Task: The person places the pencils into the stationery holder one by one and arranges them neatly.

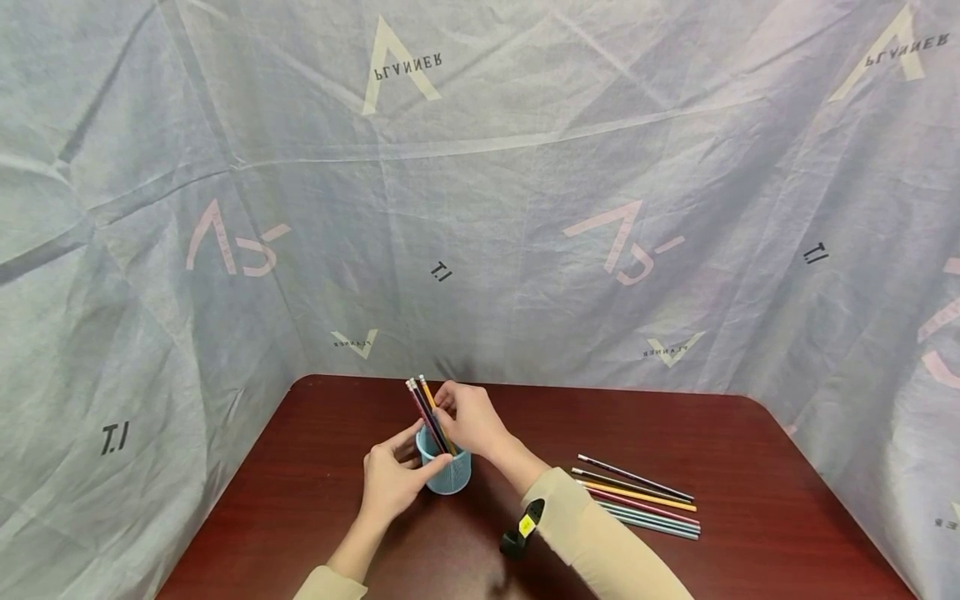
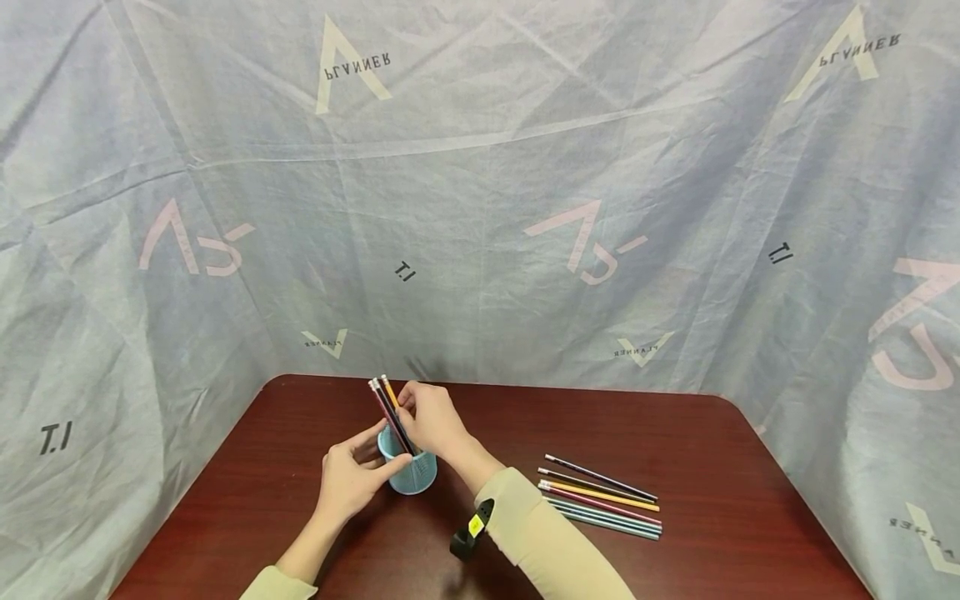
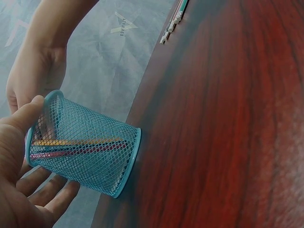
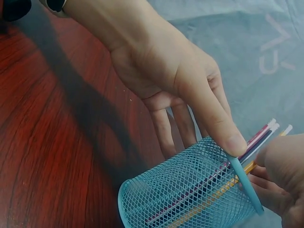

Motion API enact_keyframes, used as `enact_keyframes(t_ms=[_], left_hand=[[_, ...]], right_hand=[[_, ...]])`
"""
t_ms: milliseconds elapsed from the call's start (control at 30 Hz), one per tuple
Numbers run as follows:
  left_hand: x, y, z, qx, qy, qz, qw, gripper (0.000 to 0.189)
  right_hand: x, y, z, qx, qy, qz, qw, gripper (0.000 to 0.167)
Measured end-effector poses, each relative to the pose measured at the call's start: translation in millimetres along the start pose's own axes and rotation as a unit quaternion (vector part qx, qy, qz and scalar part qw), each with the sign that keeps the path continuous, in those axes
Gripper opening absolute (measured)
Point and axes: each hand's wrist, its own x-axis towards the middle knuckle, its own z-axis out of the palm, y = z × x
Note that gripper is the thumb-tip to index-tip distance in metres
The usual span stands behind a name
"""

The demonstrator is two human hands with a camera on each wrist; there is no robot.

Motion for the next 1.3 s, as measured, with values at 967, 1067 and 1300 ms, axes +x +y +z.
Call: enact_keyframes(t_ms=[967,1067,1300], left_hand=[[0.1,-0.4,-0.1,0.0,0.004,0.003,1.0,0.074],[0.5,-0.2,-0.5,-0.008,0.004,-0.005,0.9999,0.075],[0.2,0.0,-0.8,-0.019,0.002,-0.01,0.9998,0.075]], right_hand=[[-5.9,2.7,-21.3,-0.033,0.034,0.0,0.9989,0.007],[-11.2,9.1,-34.5,-0.043,0.047,-0.007,0.9979,0.006],[-27.4,25.3,-70.5,-0.046,0.062,0.016,0.9969,0.007]])
